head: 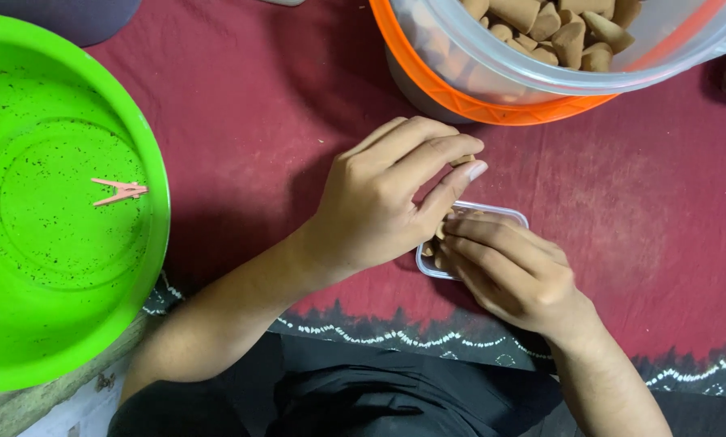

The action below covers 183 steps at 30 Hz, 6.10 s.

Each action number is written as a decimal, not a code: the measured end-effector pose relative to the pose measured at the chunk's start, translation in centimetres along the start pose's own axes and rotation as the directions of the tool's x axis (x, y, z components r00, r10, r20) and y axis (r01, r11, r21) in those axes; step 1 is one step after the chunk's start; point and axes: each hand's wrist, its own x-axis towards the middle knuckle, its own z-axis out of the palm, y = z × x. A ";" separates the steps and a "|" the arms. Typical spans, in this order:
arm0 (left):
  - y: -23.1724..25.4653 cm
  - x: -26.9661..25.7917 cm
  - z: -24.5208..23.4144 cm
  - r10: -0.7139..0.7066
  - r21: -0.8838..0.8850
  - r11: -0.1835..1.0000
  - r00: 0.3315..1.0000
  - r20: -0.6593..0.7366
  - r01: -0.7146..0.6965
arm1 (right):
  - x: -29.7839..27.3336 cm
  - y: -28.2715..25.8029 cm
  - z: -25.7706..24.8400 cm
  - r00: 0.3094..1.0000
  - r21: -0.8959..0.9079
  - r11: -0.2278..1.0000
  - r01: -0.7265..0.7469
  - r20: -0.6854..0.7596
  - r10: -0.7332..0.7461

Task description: The person transfers small, light-brown conical items from a large bucket into a small clear plastic container. They pick up the items by hand and place them into the container, arranging them as they fill it.

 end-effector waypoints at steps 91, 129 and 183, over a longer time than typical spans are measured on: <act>1.4 -0.3 0.7 -0.230 -0.322 0.897 0.943 0.240 0.301 | -2.8 1.0 -1.2 0.993 0.017 0.999 0.030 -0.111 -0.028; 1.2 -0.4 0.6 -0.176 -0.331 0.913 0.963 0.203 0.237 | -3.1 1.5 0.6 0.992 -0.293 0.948 0.124 0.010 -0.127; -2.5 18.2 4.4 -0.329 0.457 0.886 0.591 0.737 -0.077 | -4.9 6.3 -2.2 0.915 0.010 0.989 -0.148 -0.377 0.141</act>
